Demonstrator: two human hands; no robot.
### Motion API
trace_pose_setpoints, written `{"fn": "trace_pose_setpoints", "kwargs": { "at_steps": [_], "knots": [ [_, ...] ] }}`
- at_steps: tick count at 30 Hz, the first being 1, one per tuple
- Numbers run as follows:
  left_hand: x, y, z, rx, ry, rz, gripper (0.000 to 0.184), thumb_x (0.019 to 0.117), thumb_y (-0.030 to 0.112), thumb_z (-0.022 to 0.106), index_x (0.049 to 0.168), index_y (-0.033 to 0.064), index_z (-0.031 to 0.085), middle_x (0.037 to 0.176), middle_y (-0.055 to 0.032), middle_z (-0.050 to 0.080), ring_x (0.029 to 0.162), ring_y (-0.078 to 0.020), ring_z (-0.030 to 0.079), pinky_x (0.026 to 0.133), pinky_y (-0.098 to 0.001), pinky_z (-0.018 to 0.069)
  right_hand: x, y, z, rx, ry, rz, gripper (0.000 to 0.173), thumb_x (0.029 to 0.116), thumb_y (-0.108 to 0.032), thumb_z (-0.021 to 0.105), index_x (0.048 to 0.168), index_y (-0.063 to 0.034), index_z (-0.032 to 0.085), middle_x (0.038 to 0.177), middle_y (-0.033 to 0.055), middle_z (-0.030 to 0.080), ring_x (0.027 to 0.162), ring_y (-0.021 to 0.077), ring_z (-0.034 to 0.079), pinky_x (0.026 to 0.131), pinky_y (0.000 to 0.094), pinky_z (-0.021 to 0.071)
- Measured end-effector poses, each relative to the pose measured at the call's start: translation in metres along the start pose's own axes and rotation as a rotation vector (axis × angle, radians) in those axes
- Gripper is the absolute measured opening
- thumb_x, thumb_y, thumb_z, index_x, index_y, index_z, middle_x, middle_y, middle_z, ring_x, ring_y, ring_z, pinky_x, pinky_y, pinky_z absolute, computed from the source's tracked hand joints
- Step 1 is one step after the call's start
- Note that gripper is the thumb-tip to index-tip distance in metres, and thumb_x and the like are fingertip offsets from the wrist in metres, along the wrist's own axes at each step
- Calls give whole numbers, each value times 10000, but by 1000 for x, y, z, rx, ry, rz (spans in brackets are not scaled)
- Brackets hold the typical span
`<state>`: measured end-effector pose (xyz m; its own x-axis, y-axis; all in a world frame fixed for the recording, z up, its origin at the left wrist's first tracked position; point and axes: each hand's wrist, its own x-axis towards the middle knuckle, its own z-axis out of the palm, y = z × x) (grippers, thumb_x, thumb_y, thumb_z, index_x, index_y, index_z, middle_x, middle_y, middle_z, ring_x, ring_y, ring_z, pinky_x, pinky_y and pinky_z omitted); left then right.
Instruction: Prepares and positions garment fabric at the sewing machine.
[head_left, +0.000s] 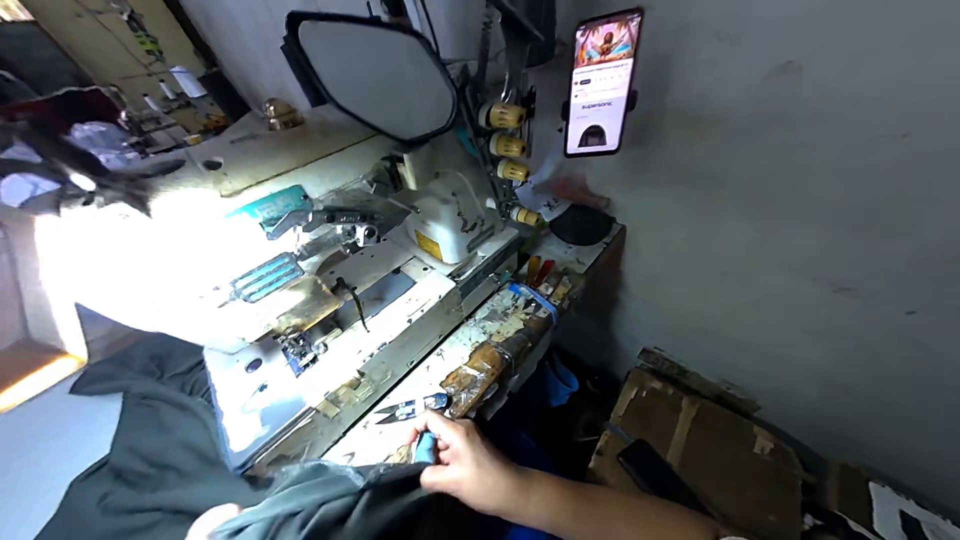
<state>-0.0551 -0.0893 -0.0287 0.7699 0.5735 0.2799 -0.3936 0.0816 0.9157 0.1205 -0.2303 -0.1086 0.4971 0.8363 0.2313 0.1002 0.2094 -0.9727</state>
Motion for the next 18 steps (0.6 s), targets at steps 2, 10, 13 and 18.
{"fn": "trace_pose_setpoints", "kwargs": {
  "at_steps": [2,10,13,18],
  "knots": [
    [-7,11,-12,-103,17,66,280,1055,195,472,1034,182,751,986,51,759,956,-45,711,890,-244,577,1,-3,0,371,-98,132,109,958,-4,583,972,-19,690,880,2,702,743,32,662,689,222,569],
    [-45,17,-52,482,259,124,161,926,213,713,1082,183,735,972,106,729,839,21,665,749,-134,551,43,-33,12,1042,-457,424,145,1050,-266,557,1026,-179,670,839,-25,689,531,-40,514,443,102,386],
    [-51,21,-63,563,254,255,143,945,252,717,1074,214,768,1004,127,727,912,27,663,813,-132,547,44,-36,21,772,-380,167,85,981,-139,635,1035,-198,662,903,-62,683,584,-47,541,476,106,419],
    [-58,27,-59,985,314,494,157,928,266,732,1070,213,774,941,94,568,907,63,539,809,-66,443,25,-39,41,-31,-72,-440,228,921,-103,728,1139,-146,783,1112,-38,737,973,-36,663,855,118,553]
  ]
}}
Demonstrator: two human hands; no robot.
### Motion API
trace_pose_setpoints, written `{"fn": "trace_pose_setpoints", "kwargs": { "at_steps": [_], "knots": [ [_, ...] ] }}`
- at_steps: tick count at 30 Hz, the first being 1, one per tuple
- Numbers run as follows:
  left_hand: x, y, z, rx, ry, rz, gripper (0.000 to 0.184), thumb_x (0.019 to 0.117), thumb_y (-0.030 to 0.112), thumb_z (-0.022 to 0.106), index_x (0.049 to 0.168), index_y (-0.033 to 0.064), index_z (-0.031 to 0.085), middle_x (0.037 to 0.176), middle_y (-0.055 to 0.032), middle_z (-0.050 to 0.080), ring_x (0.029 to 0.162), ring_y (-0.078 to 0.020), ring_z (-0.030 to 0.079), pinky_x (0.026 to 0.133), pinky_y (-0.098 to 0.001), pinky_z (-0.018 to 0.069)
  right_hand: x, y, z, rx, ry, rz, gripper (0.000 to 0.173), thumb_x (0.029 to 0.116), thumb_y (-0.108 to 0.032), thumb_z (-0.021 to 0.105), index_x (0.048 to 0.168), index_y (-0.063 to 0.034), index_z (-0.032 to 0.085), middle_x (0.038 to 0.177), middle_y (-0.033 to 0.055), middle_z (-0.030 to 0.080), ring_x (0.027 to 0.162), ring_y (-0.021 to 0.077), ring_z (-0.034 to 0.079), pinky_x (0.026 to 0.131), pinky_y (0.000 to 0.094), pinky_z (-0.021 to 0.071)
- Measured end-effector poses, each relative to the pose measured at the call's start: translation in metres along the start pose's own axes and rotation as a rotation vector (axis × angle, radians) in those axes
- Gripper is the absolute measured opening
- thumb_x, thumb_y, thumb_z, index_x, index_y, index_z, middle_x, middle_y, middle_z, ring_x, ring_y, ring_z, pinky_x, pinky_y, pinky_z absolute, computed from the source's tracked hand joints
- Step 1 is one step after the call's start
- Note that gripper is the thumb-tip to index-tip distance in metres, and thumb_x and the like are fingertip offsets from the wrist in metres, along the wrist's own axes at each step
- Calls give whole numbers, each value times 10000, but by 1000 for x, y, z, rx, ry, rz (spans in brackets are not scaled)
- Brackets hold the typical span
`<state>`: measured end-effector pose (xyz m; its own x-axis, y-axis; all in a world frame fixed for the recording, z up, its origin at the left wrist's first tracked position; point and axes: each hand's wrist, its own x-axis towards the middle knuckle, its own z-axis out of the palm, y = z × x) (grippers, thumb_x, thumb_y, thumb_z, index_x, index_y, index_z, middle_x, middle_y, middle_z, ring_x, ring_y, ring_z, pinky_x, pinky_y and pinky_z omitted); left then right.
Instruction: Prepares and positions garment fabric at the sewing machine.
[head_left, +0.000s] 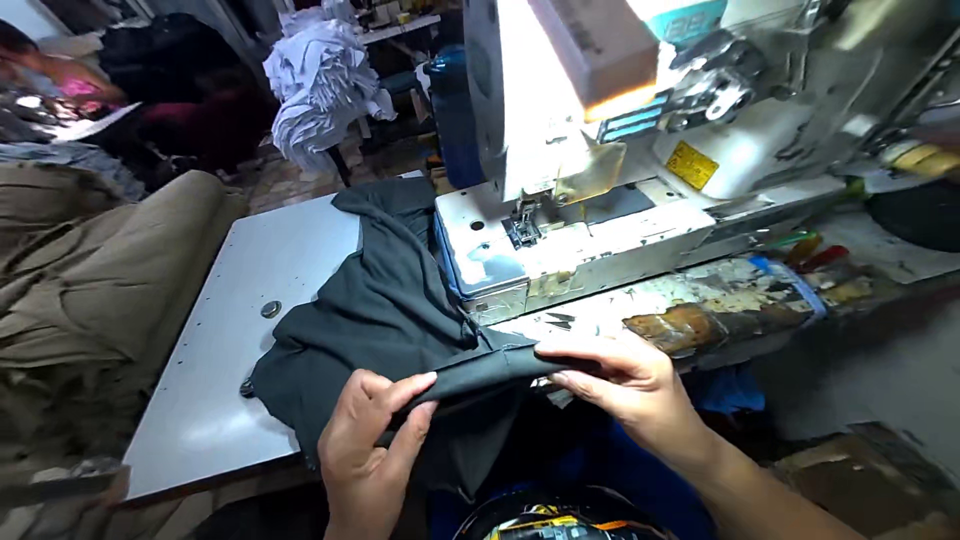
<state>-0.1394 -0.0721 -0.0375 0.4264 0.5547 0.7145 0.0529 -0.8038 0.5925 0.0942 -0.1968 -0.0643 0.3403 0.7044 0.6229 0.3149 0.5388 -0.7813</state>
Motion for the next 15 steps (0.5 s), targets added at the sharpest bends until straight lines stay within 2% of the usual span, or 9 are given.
{"fn": "trace_pose_setpoints", "kwargs": {
  "at_steps": [2,4,5,6,8,10,11,12,15],
  "knots": [
    [0,-1,2,55,64,73,110,977,297,685,1031,228,751,1008,99,555,980,57,533,868,-82,437,-5,2,6,-305,97,-148,169,970,-205,698,1107,-187,796,1042,3,713,1008,-20,620,906,128,487],
    [3,1,7,-129,42,-44,138,1025,334,614,1043,248,721,1115,135,608,1105,28,567,957,-140,468,-6,-1,6,-413,116,-207,160,1006,-280,665,1059,-196,790,1020,18,681,1024,-11,597,934,144,462],
    [9,6,10,-340,22,-171,152,1029,336,596,1039,242,715,1114,131,670,1096,8,615,951,-173,503,-5,-5,4,-434,95,-228,183,1022,-303,641,1034,-183,779,1018,23,679,1025,-1,599,941,158,467],
    [19,14,14,-555,25,-298,143,1015,308,604,1026,224,719,1048,101,706,1008,-6,658,881,-185,545,-4,-10,1,-428,60,-248,217,1037,-310,618,1003,-151,761,986,33,678,981,16,600,906,177,467],
    [46,29,18,-700,-14,-350,126,1009,285,615,1005,218,722,928,81,703,863,-7,674,773,-180,573,-2,-21,-4,-330,-58,-250,277,1068,-281,550,914,-80,663,823,32,579,809,15,547,765,143,435],
    [80,31,21,-365,-136,-159,91,1009,226,609,995,213,697,916,129,679,853,54,641,774,-115,537,1,-22,-9,-57,-171,-150,332,1064,-211,522,779,-43,545,681,19,504,662,-11,498,624,113,397],
    [98,25,28,-116,-199,-52,64,970,170,639,977,163,703,918,114,677,861,56,637,783,-114,531,0,-18,-11,81,-195,-64,348,1050,-176,525,729,-46,505,650,-1,478,630,-32,475,589,101,377],
    [114,15,39,99,-278,22,73,929,164,680,952,113,727,914,69,686,859,26,644,785,-151,531,-1,-11,-12,177,-187,29,353,1034,-150,535,694,-60,503,635,-31,501,622,-57,501,582,91,405],
    [149,-33,91,350,-533,148,148,943,165,671,935,35,742,907,-98,701,879,-221,687,784,-439,550,11,16,-18,222,-50,257,333,999,-93,533,669,-115,569,629,-113,591,602,-68,595,581,117,521]
  ]
}}
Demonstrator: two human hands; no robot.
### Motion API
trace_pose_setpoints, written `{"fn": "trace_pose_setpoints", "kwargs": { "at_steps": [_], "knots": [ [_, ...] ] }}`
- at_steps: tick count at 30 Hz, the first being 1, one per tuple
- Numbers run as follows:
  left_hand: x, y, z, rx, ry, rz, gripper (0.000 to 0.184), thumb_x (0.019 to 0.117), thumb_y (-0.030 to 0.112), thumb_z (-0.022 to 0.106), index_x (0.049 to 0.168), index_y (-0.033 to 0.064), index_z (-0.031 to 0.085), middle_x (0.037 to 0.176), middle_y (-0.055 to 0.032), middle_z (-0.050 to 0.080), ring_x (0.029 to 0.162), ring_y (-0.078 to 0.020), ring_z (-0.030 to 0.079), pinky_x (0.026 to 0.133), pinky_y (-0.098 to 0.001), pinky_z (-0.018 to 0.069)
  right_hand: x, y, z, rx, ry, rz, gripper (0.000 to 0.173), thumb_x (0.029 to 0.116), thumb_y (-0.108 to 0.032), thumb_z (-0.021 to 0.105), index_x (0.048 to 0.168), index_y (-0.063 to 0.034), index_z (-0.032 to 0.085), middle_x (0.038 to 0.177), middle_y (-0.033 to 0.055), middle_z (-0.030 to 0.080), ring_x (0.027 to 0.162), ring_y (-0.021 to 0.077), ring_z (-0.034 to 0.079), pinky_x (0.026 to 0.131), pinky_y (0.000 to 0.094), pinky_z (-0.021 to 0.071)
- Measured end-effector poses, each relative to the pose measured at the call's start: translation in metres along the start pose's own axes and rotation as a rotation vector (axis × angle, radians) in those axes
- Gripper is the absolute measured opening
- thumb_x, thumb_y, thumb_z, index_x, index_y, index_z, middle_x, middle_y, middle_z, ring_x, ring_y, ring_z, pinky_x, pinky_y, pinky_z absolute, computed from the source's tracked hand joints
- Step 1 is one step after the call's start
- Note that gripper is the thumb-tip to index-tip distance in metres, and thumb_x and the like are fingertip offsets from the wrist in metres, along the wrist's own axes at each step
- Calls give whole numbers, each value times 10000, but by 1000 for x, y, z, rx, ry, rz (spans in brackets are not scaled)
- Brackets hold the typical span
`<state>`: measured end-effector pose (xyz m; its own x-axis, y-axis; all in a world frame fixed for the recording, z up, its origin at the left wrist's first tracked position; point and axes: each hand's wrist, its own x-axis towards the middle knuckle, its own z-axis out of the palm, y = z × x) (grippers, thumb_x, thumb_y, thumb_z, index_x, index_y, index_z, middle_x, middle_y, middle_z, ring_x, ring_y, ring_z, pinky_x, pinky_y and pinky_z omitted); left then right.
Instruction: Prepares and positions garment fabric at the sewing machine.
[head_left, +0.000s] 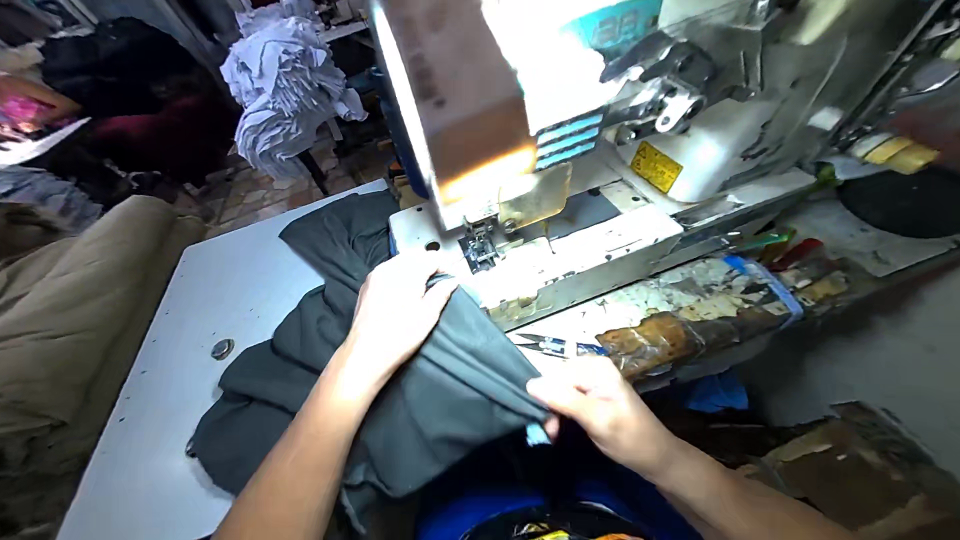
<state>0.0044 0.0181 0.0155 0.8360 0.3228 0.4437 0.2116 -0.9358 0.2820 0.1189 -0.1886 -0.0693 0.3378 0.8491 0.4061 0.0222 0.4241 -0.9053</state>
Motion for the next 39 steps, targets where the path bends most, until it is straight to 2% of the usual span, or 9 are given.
{"fn": "trace_pose_setpoints", "kwargs": {
  "at_steps": [4,7,11,15,18,22,27,32,39],
  "knots": [
    [51,-55,44,96,45,20,308,937,264,644,1130,36,721,1094,-158,726,1085,-278,686,957,-516,512,39,16,-5,10,160,155,332,1006,-45,488,710,-100,627,605,-121,618,543,-45,603,543,137,534],
    [62,-31,43,82,75,-60,356,930,205,679,1111,-102,685,1096,-307,694,1104,-436,661,976,-589,472,49,16,-6,14,159,160,329,1000,-32,490,698,-90,607,606,-113,618,549,-54,605,548,126,529],
    [62,-27,42,95,95,-65,350,929,187,668,1090,-124,684,1091,-327,690,1101,-463,658,982,-594,467,48,16,-6,17,168,197,344,1008,-37,495,693,-94,621,595,-116,619,544,-50,602,552,135,533],
    [68,-26,41,59,25,-231,464,921,216,722,1226,-123,634,1203,-335,658,1197,-476,617,1039,-637,432,50,16,-10,-59,103,238,350,1038,-83,498,716,-65,635,623,-80,642,554,-29,604,569,155,530],
    [62,-21,27,134,29,-250,463,909,286,730,1235,-34,653,1211,-268,675,1191,-436,634,990,-661,467,35,10,-22,-204,86,56,365,1060,-205,527,786,-60,719,723,-67,692,603,-35,613,588,147,531],
    [8,4,-2,-23,60,56,234,885,109,573,1021,90,762,1136,-65,699,1172,-251,597,1006,-478,456,22,-1,-32,-297,216,-238,156,989,-113,633,1051,-22,743,827,-14,694,652,-23,627,611,133,557],
    [-2,9,6,-50,149,139,111,923,173,647,895,120,740,1007,-19,709,1133,-203,598,1024,-439,393,58,-2,-22,-376,99,-74,463,930,29,491,1364,-67,622,674,0,651,476,5,557,472,159,492],
    [-1,19,-5,-158,483,224,29,877,102,706,873,75,696,970,-37,664,1039,-139,585,941,-294,438,63,1,-16,-387,148,-70,233,996,-74,594,1180,-4,718,920,52,683,530,-39,542,510,110,495],
    [-13,21,13,107,527,407,143,942,87,621,944,31,753,901,-130,707,971,-276,627,965,-434,408,53,-4,-14,-274,10,-39,117,964,-144,686,974,-33,723,910,2,686,642,-1,620,599,150,553]
  ]
}}
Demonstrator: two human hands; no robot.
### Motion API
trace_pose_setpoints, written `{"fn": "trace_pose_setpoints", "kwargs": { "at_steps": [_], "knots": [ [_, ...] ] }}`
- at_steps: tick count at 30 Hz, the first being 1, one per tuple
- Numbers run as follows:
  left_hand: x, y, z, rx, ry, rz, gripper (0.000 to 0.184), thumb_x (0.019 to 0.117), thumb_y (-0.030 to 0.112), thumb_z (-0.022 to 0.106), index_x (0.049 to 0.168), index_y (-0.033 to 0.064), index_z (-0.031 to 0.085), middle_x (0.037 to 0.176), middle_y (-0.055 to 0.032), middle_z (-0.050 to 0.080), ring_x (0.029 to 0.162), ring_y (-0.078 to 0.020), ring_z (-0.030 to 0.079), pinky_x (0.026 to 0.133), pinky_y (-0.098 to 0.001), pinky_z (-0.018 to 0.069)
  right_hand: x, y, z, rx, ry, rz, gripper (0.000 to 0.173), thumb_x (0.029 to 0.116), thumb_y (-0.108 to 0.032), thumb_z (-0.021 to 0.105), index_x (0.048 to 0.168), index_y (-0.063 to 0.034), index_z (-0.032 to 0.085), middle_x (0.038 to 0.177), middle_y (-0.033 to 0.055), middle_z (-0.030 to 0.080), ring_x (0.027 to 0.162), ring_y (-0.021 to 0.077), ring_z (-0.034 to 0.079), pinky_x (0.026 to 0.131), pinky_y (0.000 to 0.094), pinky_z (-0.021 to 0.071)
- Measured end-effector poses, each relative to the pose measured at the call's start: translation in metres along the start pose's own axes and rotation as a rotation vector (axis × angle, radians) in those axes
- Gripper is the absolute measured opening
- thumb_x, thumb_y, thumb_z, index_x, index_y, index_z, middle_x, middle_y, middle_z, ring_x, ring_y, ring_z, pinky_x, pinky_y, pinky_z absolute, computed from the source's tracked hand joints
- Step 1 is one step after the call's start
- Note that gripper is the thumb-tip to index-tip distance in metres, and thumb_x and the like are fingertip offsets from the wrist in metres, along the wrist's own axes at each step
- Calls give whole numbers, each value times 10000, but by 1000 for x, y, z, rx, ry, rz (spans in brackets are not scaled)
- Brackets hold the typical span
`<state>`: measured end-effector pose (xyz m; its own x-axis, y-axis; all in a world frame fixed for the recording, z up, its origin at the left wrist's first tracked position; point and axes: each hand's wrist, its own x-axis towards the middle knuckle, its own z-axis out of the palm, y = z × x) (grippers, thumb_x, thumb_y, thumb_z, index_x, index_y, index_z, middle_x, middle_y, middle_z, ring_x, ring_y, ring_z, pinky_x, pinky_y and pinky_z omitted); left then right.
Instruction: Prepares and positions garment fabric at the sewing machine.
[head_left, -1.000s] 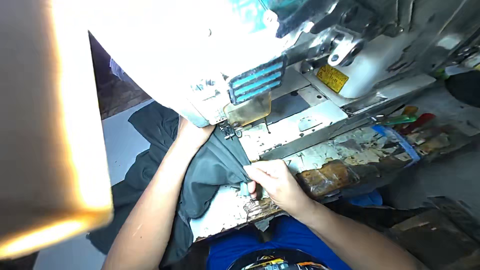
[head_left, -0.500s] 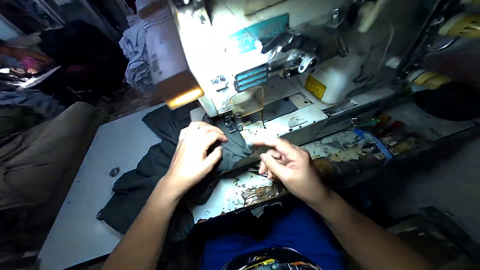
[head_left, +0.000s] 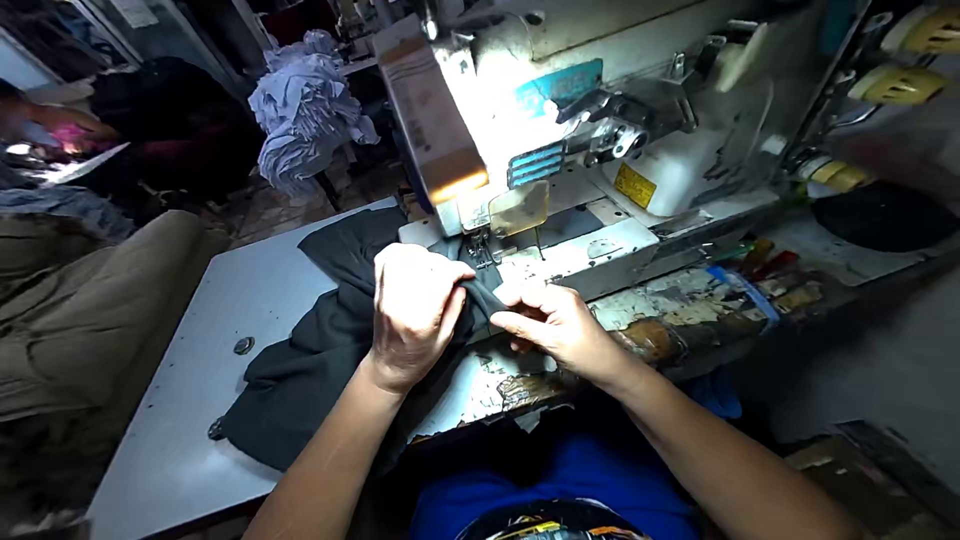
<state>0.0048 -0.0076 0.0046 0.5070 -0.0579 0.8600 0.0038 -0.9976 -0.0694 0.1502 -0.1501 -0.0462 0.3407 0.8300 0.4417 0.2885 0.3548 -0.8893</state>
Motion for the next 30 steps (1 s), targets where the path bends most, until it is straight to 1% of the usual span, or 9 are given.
{"fn": "trace_pose_setpoints", "kwargs": {
  "at_steps": [7,11,13,15,17,19,21,25,30],
  "knots": [
    [-15,38,-19,-84,-34,28,185,960,218,656,821,101,625,820,-50,607,975,-218,572,995,-375,385,-34,-15,4,72,-76,-112,126,966,-99,664,985,6,730,931,4,717,795,-15,663,742,160,572],
    [11,61,-50,-75,-168,11,167,1015,209,567,991,107,698,1013,-49,661,1076,-186,584,992,-356,416,-54,-21,2,-361,-34,-406,319,1016,-289,624,959,-2,750,899,113,741,845,104,701,779,234,558],
    [28,69,-48,68,-436,146,191,951,98,558,977,105,747,1046,-71,716,1019,-246,649,909,-445,457,-54,-19,0,-521,-54,-503,333,1027,-326,590,919,-40,721,806,103,692,741,165,670,670,297,540],
    [35,60,-30,143,-835,227,61,882,58,689,904,88,737,927,-83,700,863,-271,664,761,-464,482,-49,-6,-3,-493,-84,-490,275,984,-277,619,862,-50,719,793,93,686,778,161,658,704,296,526],
    [39,50,-24,116,-1071,198,50,877,122,726,844,87,717,795,-76,686,729,-267,668,646,-462,484,-44,15,-6,-370,-93,-380,229,961,-228,646,899,-26,736,877,99,699,900,140,652,811,282,522],
    [47,39,-31,81,-1052,198,113,868,224,727,820,122,713,717,-39,660,642,-237,654,544,-430,472,-42,31,-4,-217,-43,-318,184,942,-139,658,992,-3,771,985,84,757,978,64,690,910,224,542],
    [45,16,-31,85,-898,214,112,830,240,723,784,139,708,659,-27,621,578,-240,631,471,-432,457,-42,39,2,-119,12,-305,151,939,-102,690,974,23,767,965,77,767,942,10,698,899,166,545],
    [51,-8,-32,120,-828,221,166,831,279,661,717,160,649,603,-1,541,586,-207,579,586,-424,415,-32,49,7,-74,17,-271,151,934,-107,703,931,30,767,914,84,765,883,11,699,849,158,545],
    [59,-19,-41,143,-836,203,239,865,337,576,778,142,683,668,-28,571,675,-245,598,722,-496,400,-17,54,5,-82,23,-274,160,935,-117,709,943,30,771,912,89,765,849,17,702,815,160,559]
  ]
}}
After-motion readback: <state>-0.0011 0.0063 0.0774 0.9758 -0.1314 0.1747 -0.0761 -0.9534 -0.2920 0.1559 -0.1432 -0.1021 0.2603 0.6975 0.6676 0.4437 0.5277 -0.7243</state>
